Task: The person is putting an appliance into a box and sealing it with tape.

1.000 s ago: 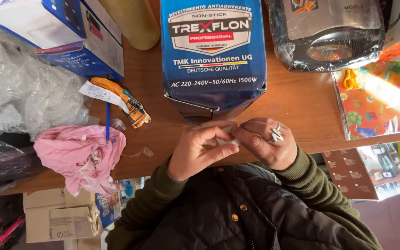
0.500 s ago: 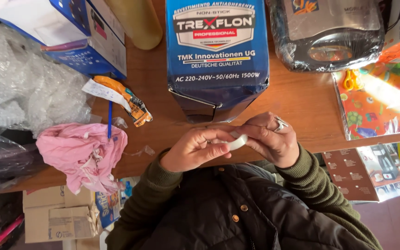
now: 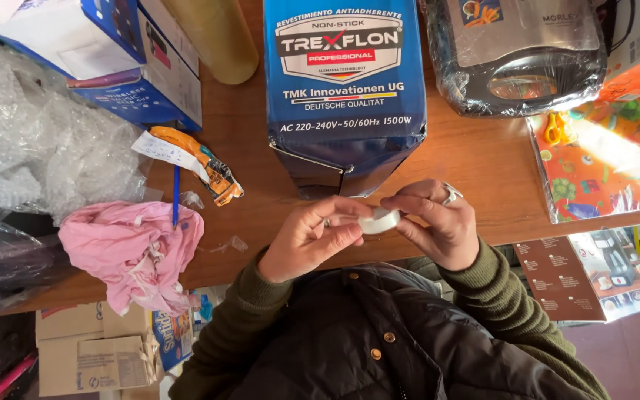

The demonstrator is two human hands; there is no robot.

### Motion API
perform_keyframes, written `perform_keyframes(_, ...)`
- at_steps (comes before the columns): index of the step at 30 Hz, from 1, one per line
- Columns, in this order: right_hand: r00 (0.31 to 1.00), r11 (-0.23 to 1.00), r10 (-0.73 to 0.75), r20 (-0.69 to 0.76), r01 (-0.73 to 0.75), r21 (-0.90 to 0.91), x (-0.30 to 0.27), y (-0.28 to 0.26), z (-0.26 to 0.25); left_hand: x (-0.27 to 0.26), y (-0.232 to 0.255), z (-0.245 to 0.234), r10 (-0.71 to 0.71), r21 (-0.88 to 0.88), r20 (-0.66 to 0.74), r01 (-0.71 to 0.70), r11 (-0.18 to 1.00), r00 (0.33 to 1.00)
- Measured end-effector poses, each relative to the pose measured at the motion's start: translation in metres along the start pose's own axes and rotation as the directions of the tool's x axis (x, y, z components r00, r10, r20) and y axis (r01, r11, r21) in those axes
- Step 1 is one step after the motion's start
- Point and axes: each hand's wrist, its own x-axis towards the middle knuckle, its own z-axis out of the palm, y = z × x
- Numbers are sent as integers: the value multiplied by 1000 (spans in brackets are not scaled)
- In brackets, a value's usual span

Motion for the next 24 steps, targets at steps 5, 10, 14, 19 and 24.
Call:
perform_keyframes(5, 982, 932, -186, 35, 187, -310, 8, -10, 1, 1, 4, 14, 32, 106, -158, -15, 994, 987)
perform_keyframes(10, 958, 892, -275, 82, 286, -350, 11, -21, 3, 5, -6, 23, 148, 238, -239, -89, 967, 960)
perform_keyframes(14, 970, 935, -235, 60, 243, -260, 6, -13, 5, 2, -17, 16, 90, -56, -160, -100, 993, 983)
perform_keyframes(19, 981, 968, -192, 35, 195, -160, 9, -8, 4, -4, -32, 7, -8, -86, -131, -3, 996, 991)
perform_keyframes(24, 984, 973, -178, 24, 179, -143, 4, -8, 2, -2, -12, 12, 28, -66, -58, -32, 997, 998)
